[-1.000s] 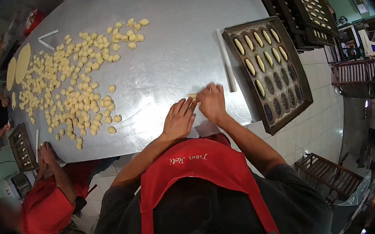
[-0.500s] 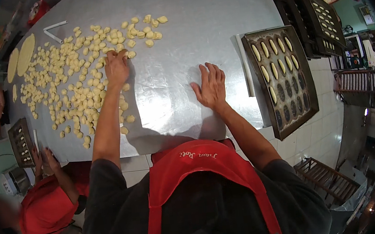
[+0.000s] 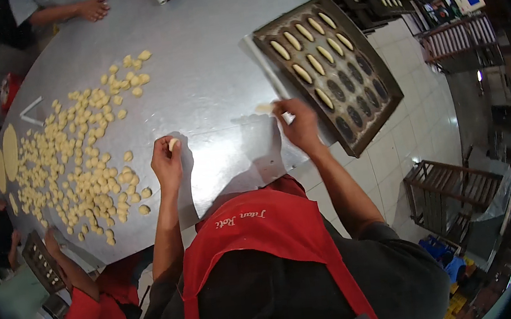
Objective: The person shapes small balls of dough into elongated rolls using a white rolling pin on a stainless steel table. They place the shaped rolls into a metal baking tray and stack the filled tray onto a rack. The person repeats this process with multiple dough balls throughout the clip.
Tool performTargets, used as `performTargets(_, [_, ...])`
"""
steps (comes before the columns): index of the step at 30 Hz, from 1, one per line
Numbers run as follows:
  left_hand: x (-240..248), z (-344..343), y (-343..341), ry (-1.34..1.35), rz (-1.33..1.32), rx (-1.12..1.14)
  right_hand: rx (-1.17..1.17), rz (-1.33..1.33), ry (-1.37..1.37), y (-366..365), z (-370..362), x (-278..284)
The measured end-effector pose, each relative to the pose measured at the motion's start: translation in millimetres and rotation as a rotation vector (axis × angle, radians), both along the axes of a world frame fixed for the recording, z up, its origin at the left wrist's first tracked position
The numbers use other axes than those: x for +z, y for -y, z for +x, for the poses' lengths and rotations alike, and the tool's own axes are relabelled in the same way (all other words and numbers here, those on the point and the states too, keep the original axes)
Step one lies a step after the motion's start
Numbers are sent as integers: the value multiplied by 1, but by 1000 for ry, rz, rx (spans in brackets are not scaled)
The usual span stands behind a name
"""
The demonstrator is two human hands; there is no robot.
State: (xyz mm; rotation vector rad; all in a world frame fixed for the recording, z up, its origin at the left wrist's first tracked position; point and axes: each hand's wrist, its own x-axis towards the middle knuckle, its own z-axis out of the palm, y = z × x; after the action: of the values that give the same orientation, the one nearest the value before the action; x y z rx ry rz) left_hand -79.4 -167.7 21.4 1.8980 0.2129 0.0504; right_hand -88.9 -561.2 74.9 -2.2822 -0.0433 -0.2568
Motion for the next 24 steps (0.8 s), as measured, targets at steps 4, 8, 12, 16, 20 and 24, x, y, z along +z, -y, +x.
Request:
performTargets(4, [2,-20,36,-52,-136,-11,-527,367,274,100,17,42])
performTargets(8, [-3,-16,60,-150,-133,-32,-428,-430,53,198,-3,-13])
performTargets(12, [6,-8,105,-112,-42,-117,-260,-330,192,124,9,14])
performTargets(16, [31,4,162,3,310,-223,-10,-338,285,12,48,-39])
performTargets(20, [11,-31,153,278,805,-451,-72,-371,100,-10,60,-49])
performTargets(24, [44,-35,144,282,884,-437,325,-251,147,-9,17,-55])
